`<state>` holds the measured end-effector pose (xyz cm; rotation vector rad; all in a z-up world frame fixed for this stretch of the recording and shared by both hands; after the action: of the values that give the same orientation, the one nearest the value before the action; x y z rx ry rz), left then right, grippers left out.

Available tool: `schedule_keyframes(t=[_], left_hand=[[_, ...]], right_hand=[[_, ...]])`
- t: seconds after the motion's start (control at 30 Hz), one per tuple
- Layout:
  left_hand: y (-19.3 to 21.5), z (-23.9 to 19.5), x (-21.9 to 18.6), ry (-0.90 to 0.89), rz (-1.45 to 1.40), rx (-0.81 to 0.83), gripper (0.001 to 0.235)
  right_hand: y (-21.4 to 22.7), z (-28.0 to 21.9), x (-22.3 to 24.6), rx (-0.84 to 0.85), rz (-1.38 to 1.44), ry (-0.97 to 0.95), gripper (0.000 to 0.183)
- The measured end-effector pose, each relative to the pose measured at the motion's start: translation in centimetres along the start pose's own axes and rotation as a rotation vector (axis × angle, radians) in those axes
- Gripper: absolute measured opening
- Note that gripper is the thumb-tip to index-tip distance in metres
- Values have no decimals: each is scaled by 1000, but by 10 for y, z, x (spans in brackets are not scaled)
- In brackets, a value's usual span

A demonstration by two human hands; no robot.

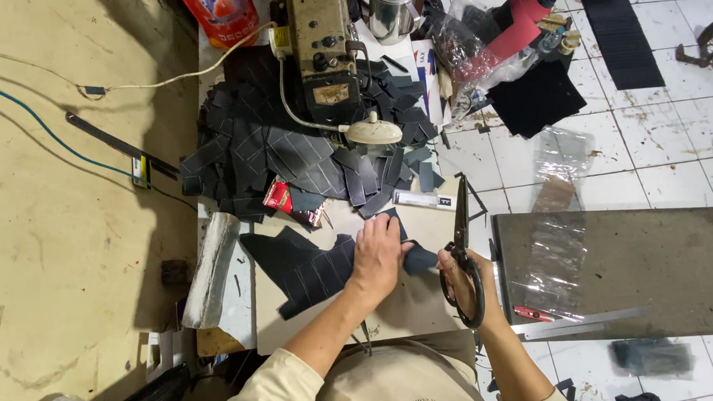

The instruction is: Trimming the edges of small black leather scraps using a pair of scissors at a workshop bench.

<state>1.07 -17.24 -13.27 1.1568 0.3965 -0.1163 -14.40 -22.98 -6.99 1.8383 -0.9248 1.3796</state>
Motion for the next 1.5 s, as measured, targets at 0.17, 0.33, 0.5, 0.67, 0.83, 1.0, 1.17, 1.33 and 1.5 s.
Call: schedule_keyframes(t=[0.17,0.33,0.5,0.67,0.83,1.0,1.17,1.33,1.5], left_hand=[[7,1,-13,-202,178,-28,25],[24,-1,-7,-227,26,-60,9],[-27,-6,41,-85,33,54,12],[25,4,33,118,-195,99,18],[31,-16,42,122,-277,81,21],[54,-36,42,104,-270,29,25],[60,-40,12,60,-128,119,46],[37,-55,9,81,-188,200,30],[40,-64,11,42,-194,146,20]], right_hand=[[22,21,-41,-113,-135,-3,30],[-7,11,13,-84,-672,135,22],[-27,26,-21,-26,-1013,226,48],[-18,35,-38,-57,-1026,-20,36],[-5,53,-63,-63,-1044,-86,42],[-10,52,-46,-69,-1050,-138,38],[-26,40,-29,-32,-921,-189,61],[-34,42,-25,-7,-1132,-100,46],[-34,45,-34,34,-1153,-76,48]])
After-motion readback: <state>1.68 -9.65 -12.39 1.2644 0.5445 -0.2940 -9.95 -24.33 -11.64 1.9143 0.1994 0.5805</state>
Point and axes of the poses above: each hand's wrist, its own z-axis towards the middle knuckle, its own y-axis out of the back of the hand, x = y × z, the point moved 9 cm from there along z, towards the middle knuckle, and after that the axes turned 7 degrees about -y, right-handed, at the moved point
